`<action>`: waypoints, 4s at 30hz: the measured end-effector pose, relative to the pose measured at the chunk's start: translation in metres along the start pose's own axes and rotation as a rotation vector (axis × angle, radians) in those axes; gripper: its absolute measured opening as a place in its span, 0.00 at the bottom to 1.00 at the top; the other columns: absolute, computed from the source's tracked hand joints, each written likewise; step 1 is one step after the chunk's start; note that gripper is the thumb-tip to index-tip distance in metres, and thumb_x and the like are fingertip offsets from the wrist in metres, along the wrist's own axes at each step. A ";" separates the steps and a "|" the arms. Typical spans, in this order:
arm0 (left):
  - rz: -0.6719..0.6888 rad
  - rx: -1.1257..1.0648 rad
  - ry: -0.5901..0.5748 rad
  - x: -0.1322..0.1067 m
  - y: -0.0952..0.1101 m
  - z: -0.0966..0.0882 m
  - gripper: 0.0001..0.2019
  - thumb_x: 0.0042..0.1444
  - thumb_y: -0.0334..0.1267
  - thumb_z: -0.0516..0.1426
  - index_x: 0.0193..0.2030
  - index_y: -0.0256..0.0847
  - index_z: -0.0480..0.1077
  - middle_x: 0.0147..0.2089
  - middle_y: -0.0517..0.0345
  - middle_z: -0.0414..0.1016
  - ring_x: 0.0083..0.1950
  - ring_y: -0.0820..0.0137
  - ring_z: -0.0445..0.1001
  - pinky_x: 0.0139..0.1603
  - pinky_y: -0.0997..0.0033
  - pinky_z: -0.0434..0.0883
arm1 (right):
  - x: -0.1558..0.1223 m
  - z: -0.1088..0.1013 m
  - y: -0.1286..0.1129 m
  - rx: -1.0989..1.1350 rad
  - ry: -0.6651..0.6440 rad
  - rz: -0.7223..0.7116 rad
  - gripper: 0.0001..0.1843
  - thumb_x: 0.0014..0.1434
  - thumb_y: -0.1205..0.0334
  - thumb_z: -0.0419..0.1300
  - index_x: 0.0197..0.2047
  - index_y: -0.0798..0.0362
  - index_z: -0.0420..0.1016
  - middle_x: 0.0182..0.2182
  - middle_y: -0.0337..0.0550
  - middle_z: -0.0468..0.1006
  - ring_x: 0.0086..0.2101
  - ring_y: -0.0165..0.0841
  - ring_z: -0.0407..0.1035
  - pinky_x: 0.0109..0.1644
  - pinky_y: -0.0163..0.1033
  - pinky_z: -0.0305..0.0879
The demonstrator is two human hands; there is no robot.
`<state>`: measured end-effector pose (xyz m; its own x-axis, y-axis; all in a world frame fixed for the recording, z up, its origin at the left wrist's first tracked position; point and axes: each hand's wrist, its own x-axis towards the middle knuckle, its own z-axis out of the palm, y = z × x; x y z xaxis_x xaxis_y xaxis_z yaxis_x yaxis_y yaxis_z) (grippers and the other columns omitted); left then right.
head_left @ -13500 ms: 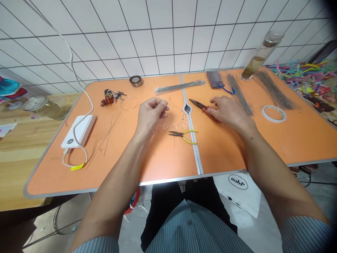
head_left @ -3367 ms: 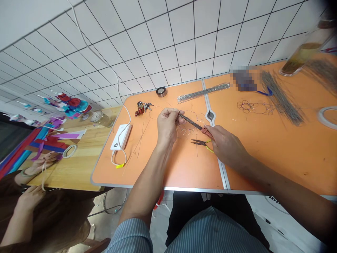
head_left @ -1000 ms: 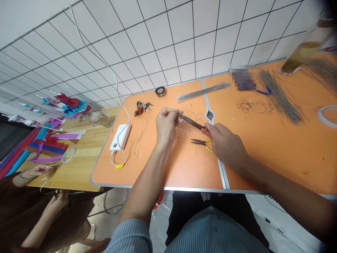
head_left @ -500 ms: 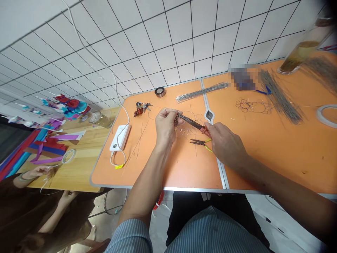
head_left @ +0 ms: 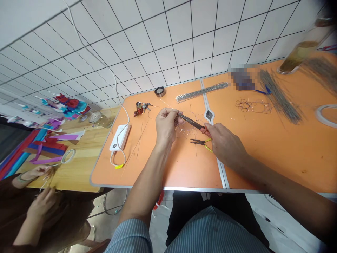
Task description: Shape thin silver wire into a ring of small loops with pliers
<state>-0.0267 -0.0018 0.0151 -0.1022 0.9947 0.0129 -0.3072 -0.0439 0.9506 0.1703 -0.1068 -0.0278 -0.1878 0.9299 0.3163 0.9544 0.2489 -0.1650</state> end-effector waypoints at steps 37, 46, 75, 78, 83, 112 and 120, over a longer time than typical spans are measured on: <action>-0.013 0.010 -0.022 0.001 -0.004 -0.001 0.08 0.52 0.31 0.66 0.28 0.40 0.70 0.28 0.60 0.79 0.21 0.78 0.71 0.24 0.76 0.66 | 0.004 0.004 0.004 0.361 -0.149 0.159 0.14 0.80 0.57 0.51 0.53 0.52 0.77 0.42 0.50 0.80 0.36 0.40 0.74 0.36 0.41 0.60; -0.015 0.022 -0.032 0.000 -0.005 0.000 0.09 0.52 0.34 0.67 0.29 0.41 0.70 0.27 0.60 0.79 0.21 0.78 0.70 0.26 0.76 0.69 | 0.009 -0.004 0.002 0.411 -0.222 0.229 0.18 0.81 0.54 0.51 0.38 0.49 0.70 0.31 0.42 0.75 0.27 0.34 0.62 0.31 0.41 0.53; -0.112 0.025 -0.245 -0.002 0.000 -0.004 0.11 0.57 0.37 0.70 0.29 0.40 0.73 0.36 0.54 0.84 0.22 0.78 0.72 0.26 0.76 0.73 | -0.012 -0.027 0.093 -0.014 -0.092 0.234 0.09 0.74 0.52 0.62 0.47 0.48 0.77 0.39 0.58 0.80 0.32 0.45 0.70 0.33 0.45 0.51; -0.132 0.035 -0.282 -0.004 -0.001 -0.002 0.11 0.56 0.38 0.71 0.30 0.39 0.75 0.35 0.53 0.83 0.22 0.78 0.72 0.27 0.75 0.74 | -0.005 -0.036 0.086 -0.021 -0.111 0.207 0.10 0.71 0.50 0.64 0.44 0.48 0.79 0.42 0.57 0.81 0.37 0.47 0.72 0.34 0.45 0.57; -0.186 0.085 -0.406 -0.011 -0.006 0.002 0.10 0.54 0.38 0.71 0.30 0.38 0.76 0.31 0.54 0.82 0.21 0.78 0.72 0.24 0.78 0.70 | 0.039 -0.070 0.040 0.396 -0.041 0.175 0.15 0.73 0.54 0.61 0.54 0.52 0.85 0.49 0.53 0.86 0.44 0.46 0.79 0.49 0.51 0.70; -0.217 0.145 -0.530 -0.022 -0.012 0.008 0.06 0.60 0.37 0.72 0.39 0.37 0.84 0.35 0.48 0.87 0.36 0.68 0.84 0.41 0.72 0.79 | 0.070 -0.039 0.019 1.152 0.078 0.178 0.08 0.65 0.57 0.70 0.38 0.50 0.77 0.33 0.39 0.78 0.33 0.32 0.72 0.38 0.39 0.73; -0.182 0.201 -0.476 -0.026 -0.006 0.011 0.08 0.60 0.39 0.71 0.40 0.37 0.82 0.33 0.52 0.87 0.29 0.72 0.81 0.33 0.75 0.76 | 0.066 -0.032 0.020 1.005 0.236 0.072 0.03 0.68 0.62 0.67 0.40 0.49 0.80 0.33 0.38 0.81 0.31 0.33 0.73 0.38 0.40 0.70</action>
<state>-0.0116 -0.0265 0.0128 0.3894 0.9189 -0.0634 -0.0879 0.1056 0.9905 0.1840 -0.0491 0.0197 0.0160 0.9018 0.4319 0.3066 0.4067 -0.8606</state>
